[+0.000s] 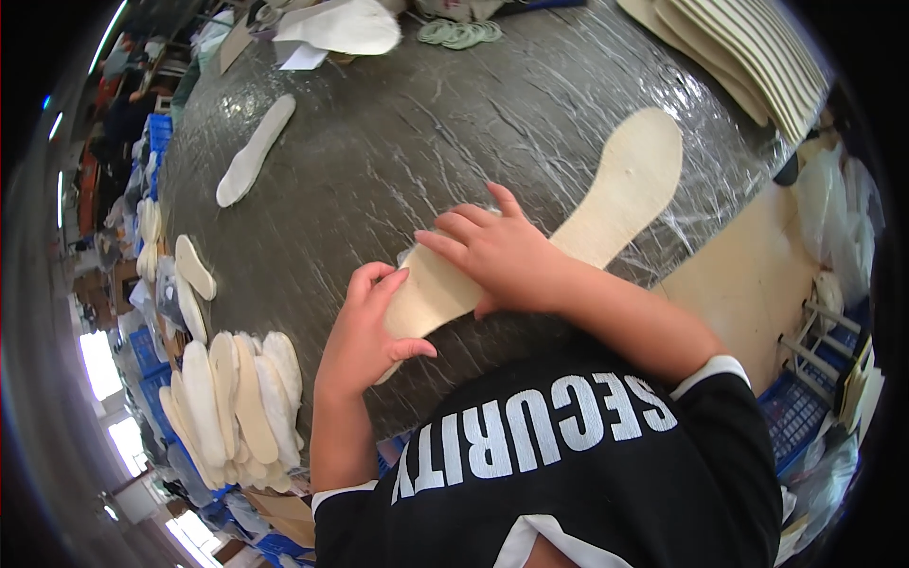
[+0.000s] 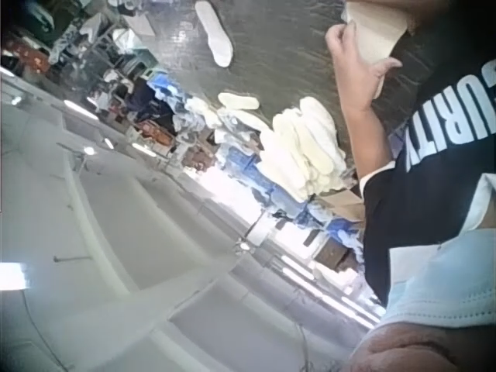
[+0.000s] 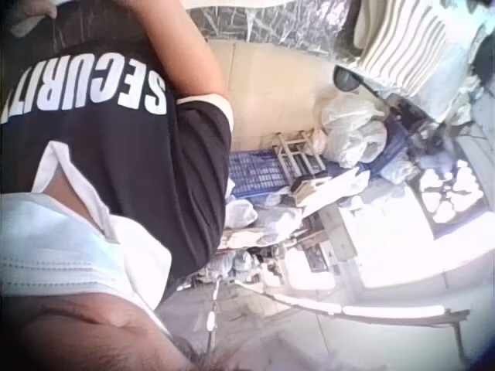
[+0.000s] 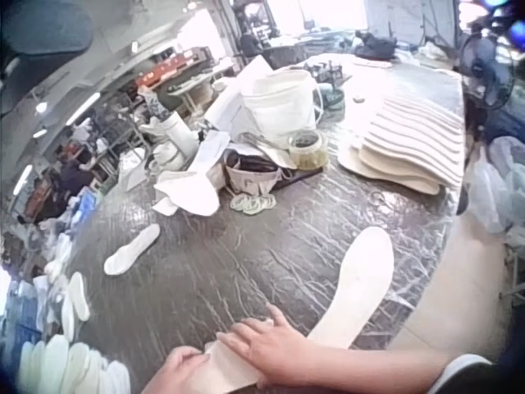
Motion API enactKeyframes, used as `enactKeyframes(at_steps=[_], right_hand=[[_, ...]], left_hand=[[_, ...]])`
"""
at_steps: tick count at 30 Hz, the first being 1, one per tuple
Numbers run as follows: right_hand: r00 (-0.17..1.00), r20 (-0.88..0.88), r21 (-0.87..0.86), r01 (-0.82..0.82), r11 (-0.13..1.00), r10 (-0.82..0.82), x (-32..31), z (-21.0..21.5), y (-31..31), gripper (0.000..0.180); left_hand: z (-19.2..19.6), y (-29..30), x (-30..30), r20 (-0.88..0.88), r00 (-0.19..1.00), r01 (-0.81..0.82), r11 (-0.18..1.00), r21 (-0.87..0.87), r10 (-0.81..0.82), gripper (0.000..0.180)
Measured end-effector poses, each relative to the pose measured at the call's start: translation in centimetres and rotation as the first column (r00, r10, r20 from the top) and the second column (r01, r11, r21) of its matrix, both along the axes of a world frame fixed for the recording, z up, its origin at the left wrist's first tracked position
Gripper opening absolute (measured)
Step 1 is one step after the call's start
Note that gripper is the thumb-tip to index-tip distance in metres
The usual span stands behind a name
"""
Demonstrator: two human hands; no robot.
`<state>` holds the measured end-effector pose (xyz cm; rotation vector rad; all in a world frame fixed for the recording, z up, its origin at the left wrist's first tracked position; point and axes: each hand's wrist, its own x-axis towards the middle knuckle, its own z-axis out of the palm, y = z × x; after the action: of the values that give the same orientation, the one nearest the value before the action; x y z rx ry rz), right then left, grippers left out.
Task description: Layering and assembling foam and fabric components for shoe insoles.
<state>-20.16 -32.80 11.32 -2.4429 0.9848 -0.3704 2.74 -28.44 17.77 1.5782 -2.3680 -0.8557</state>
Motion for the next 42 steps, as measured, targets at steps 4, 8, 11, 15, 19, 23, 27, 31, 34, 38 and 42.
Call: enactKeyframes(at_steps=[4,8,11,15,19,23,27,31,34,38,42], right_hand=[[1.000,-0.014,-0.015,0.009,1.000,-0.010,-0.6,0.7,0.6,0.106],[1.000,-0.010,0.058,-0.010,0.998,0.011,-1.4,1.7,0.5,0.103],[0.999,-0.014,0.047,-0.043,0.998,0.043,-1.1,2.0,0.6,0.102],[0.999,-0.033,0.045,-0.037,0.998,0.038,-1.7,1.4,0.6,0.102],[0.996,-0.086,0.062,-0.030,0.998,0.035,-1.5,1.6,0.5,0.102],[0.990,-0.137,0.086,-0.015,0.996,0.027,-1.2,1.9,0.2,0.105],[0.985,-0.170,0.096,-0.021,0.995,0.037,-1.0,2.0,0.0,0.107],[0.972,-0.233,0.104,-0.018,0.994,0.042,-0.7,2.5,-0.3,0.104],[0.973,-0.224,0.085,-0.030,0.996,0.048,-0.2,3.0,-0.8,0.097],[0.984,-0.077,0.073,-0.155,0.985,0.161,1.3,2.8,-1.1,0.087],[0.905,0.048,0.045,-0.425,0.904,0.423,4.5,2.4,-0.9,0.083]], left_hand=[[0.3,1.1,1.7,-0.027,0.938,-0.318,0.891,0.324,0.345,0.060],[0.4,1.5,3.2,0.053,0.954,-0.288,0.853,0.436,0.295,0.028],[0.3,1.9,3.6,-0.140,0.963,-0.196,0.956,0.220,0.230,0.020],[-1.5,1.9,4.0,-0.269,0.944,-0.147,0.973,0.176,0.192,0.018],[-2.9,1.8,4.2,-0.318,0.914,-0.168,0.947,0.272,0.253,0.015],[-3.5,1.5,4.2,-0.328,0.900,-0.198,0.940,0.279,0.287,0.015],[-4.0,1.3,4.2,-0.345,0.880,-0.228,0.928,0.295,0.327,0.015],[-4.3,1.0,4.0,-0.336,0.867,-0.267,0.912,0.311,0.368,0.017],[-4.3,0.8,4.0,-0.317,0.871,-0.274,0.906,0.322,0.376,0.018],[-4.2,0.6,3.8,-0.297,0.880,-0.276,0.908,0.316,0.371,0.018],[-4.5,0.7,3.5,-0.288,0.877,-0.295,0.904,0.310,0.384,0.014]])
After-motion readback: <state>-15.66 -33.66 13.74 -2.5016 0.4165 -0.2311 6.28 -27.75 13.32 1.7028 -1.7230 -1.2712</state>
